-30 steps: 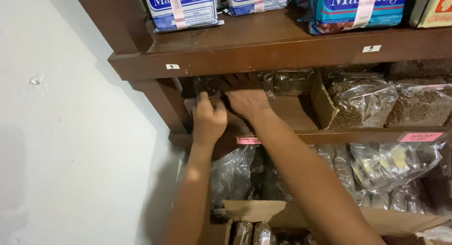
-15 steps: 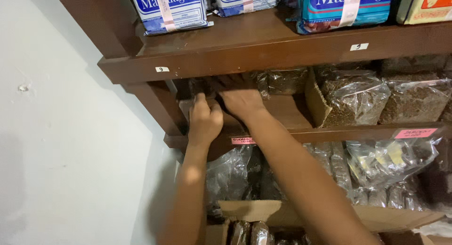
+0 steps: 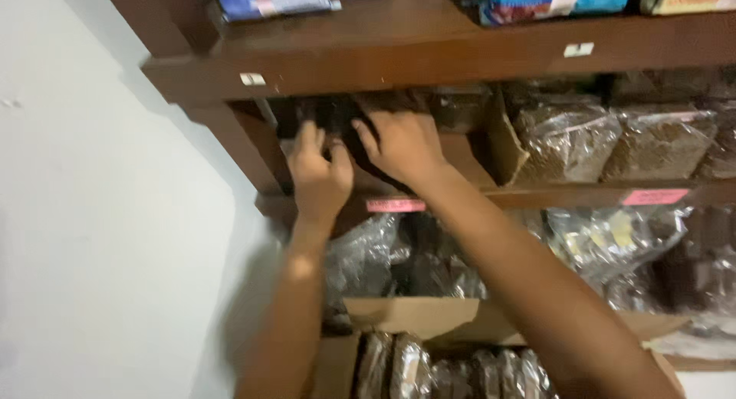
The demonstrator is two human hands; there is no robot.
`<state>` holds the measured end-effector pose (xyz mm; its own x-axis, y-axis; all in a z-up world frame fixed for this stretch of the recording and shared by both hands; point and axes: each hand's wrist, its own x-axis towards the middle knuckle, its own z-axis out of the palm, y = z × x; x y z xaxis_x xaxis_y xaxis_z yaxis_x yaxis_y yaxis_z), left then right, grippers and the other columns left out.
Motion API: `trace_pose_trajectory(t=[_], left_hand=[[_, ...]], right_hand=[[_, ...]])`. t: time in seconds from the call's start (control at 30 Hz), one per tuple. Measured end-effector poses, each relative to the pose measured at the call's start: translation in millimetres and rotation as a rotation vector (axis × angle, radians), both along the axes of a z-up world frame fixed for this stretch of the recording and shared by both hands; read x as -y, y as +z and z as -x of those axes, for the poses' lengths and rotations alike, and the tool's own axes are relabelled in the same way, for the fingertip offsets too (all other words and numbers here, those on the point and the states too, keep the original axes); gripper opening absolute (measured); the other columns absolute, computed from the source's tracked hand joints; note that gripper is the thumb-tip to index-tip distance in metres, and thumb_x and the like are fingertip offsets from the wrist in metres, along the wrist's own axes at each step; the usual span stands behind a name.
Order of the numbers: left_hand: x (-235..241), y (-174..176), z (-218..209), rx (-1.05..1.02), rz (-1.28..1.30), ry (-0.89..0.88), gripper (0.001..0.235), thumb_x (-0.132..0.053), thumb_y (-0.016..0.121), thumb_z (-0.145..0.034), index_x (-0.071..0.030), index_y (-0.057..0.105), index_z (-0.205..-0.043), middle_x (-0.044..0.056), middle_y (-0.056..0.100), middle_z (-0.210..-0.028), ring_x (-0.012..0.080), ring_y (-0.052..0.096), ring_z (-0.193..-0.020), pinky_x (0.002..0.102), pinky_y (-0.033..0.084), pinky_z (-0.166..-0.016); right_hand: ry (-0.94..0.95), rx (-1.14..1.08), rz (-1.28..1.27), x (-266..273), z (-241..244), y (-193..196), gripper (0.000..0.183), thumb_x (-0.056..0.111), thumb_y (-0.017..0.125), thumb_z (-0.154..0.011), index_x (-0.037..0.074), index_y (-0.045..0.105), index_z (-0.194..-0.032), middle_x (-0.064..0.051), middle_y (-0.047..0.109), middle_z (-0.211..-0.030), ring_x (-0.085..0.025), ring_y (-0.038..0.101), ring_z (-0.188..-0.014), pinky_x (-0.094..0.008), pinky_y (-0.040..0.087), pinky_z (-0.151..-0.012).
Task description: The person takes plastic bags of loose-leaf tobacco from a cardboard box and places them onto a wooden shelf alongside other tobacco products.
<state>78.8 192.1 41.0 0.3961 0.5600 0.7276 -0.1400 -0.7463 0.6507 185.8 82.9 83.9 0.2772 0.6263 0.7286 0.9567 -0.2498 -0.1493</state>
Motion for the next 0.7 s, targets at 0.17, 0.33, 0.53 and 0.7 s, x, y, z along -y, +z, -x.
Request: trace_pose_trajectory(t=[0.17, 0.33, 0.53, 0.7], left_hand=[[43, 21, 23, 0.208, 0.138, -0.322, 0.036, 0.006, 0.052, -0.091, 0.010, 0.049, -0.127, 0.031, 0.058, -0.121, 0.0407, 0.060, -0.116, 0.044, 0.055, -0.098], [127, 49, 61, 0.272, -0.050, -0.616, 0.036, -0.034, 0.044, -0.107, -0.002, 0.057, -0.116, 0.013, 0.068, -0.104, 0.0201, 0.070, -0.085, 0.030, 0.062, -0.074], [176, 20, 106, -0.434, 0.189, -1.138, 0.012, -0.023, 0.058, -0.095, -0.013, 0.063, -0.092, 0.001, 0.066, -0.076, 0.0100, 0.060, -0.063, 0.024, 0.050, -0.058], [194, -57, 112, -0.101, 0.690, -0.814, 0.037, -0.033, 0.050, -0.098, -0.003, 0.061, -0.078, 0.003, 0.053, -0.055, 0.0111, 0.047, -0.047, 0.025, 0.038, -0.046]], right_hand=[[0.212, -0.014, -0.152, 86, 38, -1, 0.033, 0.026, 0.058, -0.099, 0.007, 0.061, -0.126, -0.015, 0.068, -0.114, -0.036, 0.065, -0.108, -0.047, 0.045, -0.090], [0.218, -0.170, -0.012, 172, 64, -21, 0.037, 0.022, 0.050, -0.097, 0.006, 0.051, -0.131, -0.013, 0.062, -0.130, -0.030, 0.057, -0.123, -0.051, 0.043, -0.104], [0.248, -0.063, -0.056, 229, 90, -84, 0.038, 0.042, 0.044, -0.095, 0.019, 0.063, -0.071, 0.001, 0.064, -0.075, -0.010, 0.054, -0.057, -0.031, 0.038, -0.052], [0.672, 0.208, 0.193, 235, 126, -149, 0.016, 0.008, 0.061, -0.100, 0.014, 0.071, -0.112, -0.006, 0.062, -0.087, -0.024, 0.053, -0.087, -0.035, 0.046, -0.090]])
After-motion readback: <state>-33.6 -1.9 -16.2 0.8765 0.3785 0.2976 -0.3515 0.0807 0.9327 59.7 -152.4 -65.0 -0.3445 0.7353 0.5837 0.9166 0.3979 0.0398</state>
